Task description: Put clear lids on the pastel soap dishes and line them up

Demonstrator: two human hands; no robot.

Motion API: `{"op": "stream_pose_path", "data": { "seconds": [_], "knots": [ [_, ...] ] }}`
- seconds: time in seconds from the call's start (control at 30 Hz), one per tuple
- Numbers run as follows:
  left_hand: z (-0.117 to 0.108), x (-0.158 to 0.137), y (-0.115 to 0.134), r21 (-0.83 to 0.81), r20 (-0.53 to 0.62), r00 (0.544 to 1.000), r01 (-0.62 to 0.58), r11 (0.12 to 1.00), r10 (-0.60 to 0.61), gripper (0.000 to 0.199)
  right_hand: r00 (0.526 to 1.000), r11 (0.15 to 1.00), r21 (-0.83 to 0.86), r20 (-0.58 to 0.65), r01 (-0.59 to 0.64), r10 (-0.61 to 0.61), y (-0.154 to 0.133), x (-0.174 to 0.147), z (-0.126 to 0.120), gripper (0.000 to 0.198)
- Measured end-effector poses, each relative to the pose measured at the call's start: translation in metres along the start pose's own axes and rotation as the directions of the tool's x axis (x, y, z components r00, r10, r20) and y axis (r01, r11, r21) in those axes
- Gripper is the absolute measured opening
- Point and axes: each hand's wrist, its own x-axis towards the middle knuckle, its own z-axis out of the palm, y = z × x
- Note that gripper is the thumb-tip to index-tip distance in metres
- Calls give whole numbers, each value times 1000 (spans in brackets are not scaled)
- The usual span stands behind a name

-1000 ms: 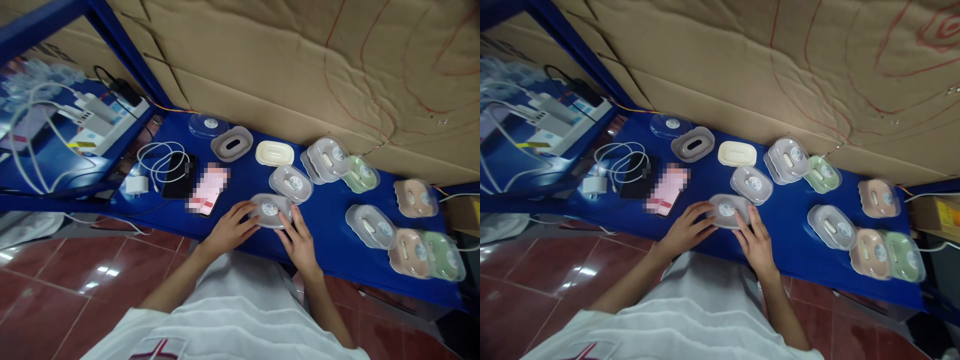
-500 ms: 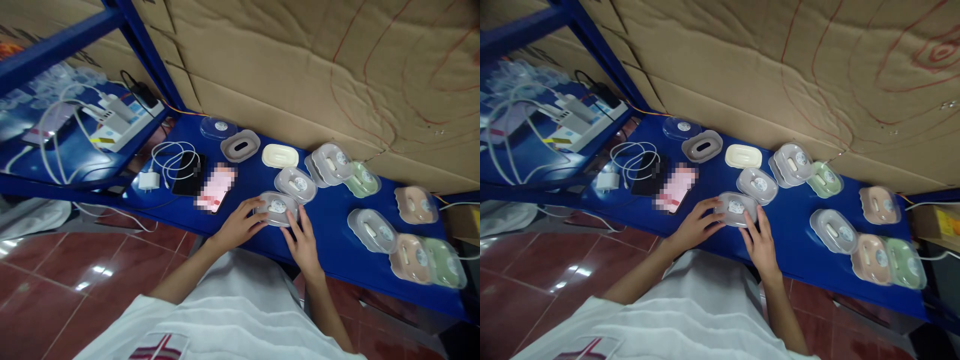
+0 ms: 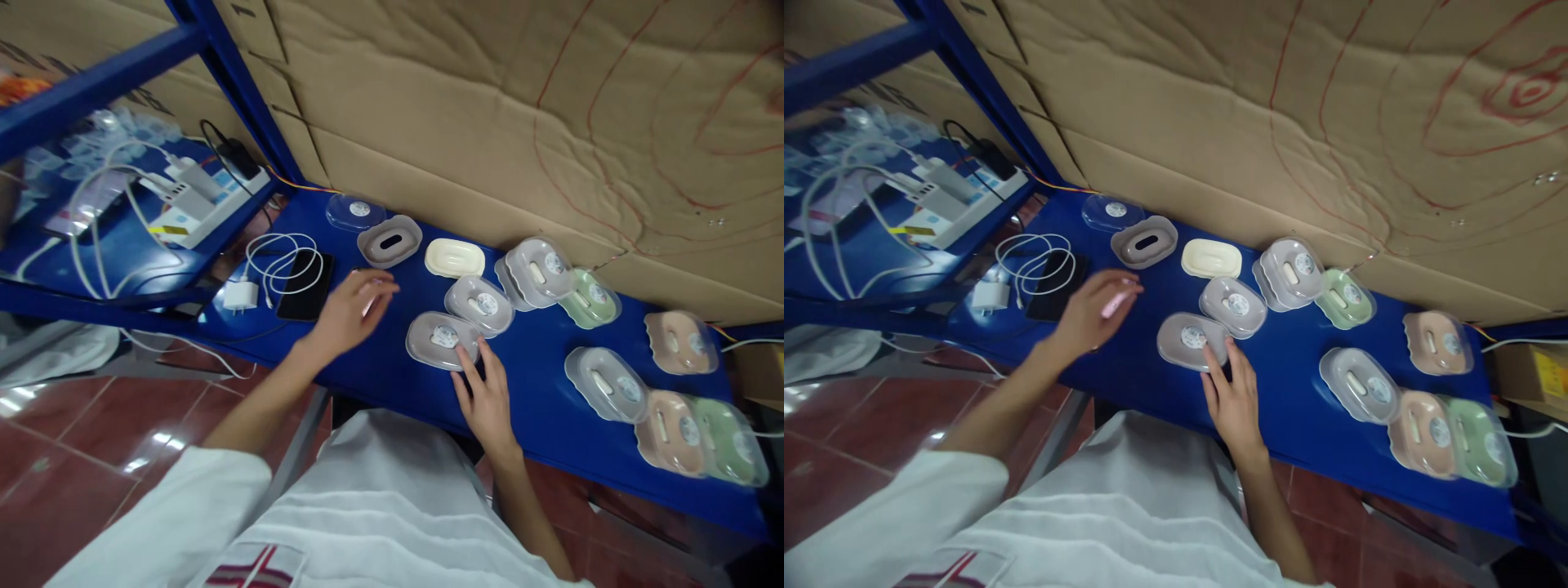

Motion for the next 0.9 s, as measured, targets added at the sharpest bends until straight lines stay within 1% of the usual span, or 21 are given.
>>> {"op": "stream_pose_path", "data": {
  "seconds": [0.07, 0.1, 0.13, 0.17, 0.2, 0.3, 0.33, 0.4, 0.47, 0.5, 0.53, 0.57, 0.63, 0.67, 0.7, 0.73, 0.8, 0.87, 0.9],
  "knots": [
    [-15, 28, -22, 201, 62, 995, 68, 977, -82, 33, 1000, 1000, -15, -19, -20, 20, -4, 1, 1, 70],
    [-18, 40, -30, 295, 127, 983, 90, 951, -133, 45, 999, 999, -11, -24, -31, 31, -7, 2, 1, 67],
    [-19, 49, -36, 361, 177, 968, 105, 927, -178, 55, 999, 999, 4, -22, -40, 40, -11, 3, 2, 65],
    [-18, 56, -41, 404, 212, 953, 116, 908, -216, 60, 999, 998, 30, -11, -49, 49, -15, 5, 2, 64],
    [-15, 60, -44, 422, 231, 942, 130, 897, -245, 59, 998, 996, 69, 9, -57, 56, -19, 8, 3, 64],
    [-4, 67, -48, 397, 215, 939, 167, 903, -268, 29, 993, 973, 225, 114, -52, 27, -28, 20, -1, 70],
    [-2, 68, -48, 385, 199, 943, 176, 906, -268, 24, 990, 963, 266, 144, -44, 5, -28, 25, -3, 71],
    [-5, 69, -45, 370, 162, 951, 188, 910, -262, 26, 983, 955, 297, 180, -24, -31, -24, 34, -8, 70],
    [-16, 67, -35, 316, 93, 973, 174, 933, -213, 27, 982, 961, 274, 187, -30, -23, -14, 40, -11, 67],
    [-23, 62, -27, 271, 51, 986, 141, 952, -160, 26, 982, 965, 258, 187, -42, -7, -8, 42, -11, 65],
    [-30, 56, -17, 211, 10, 997, 77, 974, -81, 24, 982, 968, 246, 190, -59, 12, -1, 43, -10, 63],
    [-37, 46, -6, 159, -12, 1000, -14, 987, 16, 20, 981, 968, 237, 192, -77, 31, 6, 44, -9, 61],
    [-47, 20, 20, 121, 2, 979, -203, 972, 204, 11, 980, 965, 246, 194, -92, 44, 21, 46, -6, 56],
    [-48, 4, 33, 99, 13, 962, -271, 957, 271, 9, 980, 960, 268, 199, -84, 30, 28, 48, -5, 55],
    [-46, -14, 45, 58, 57, 943, -332, 942, 328, 9, 978, 951, 302, 206, -69, 6, 35, 50, -4, 54],
    [-42, -32, 56, 23, 89, 932, -354, 935, 351, 9, 976, 939, 340, 217, -53, -24, 41, 54, -4, 55],
    [-26, -66, 74, -22, 157, 927, -342, 940, 341, 12, 969, 914, 404, 239, -33, -71, 49, 62, -7, 59],
    [-6, -95, 84, -54, 181, 930, -315, 948, 319, 15, 963, 901, 434, 249, -18, -100, 51, 75, -13, 61],
    [4, -105, 86, -60, 217, 919, -324, 944, 329, 12, 961, 899, 438, 249, -2, -120, 49, 83, -16, 60]
  ]
}}
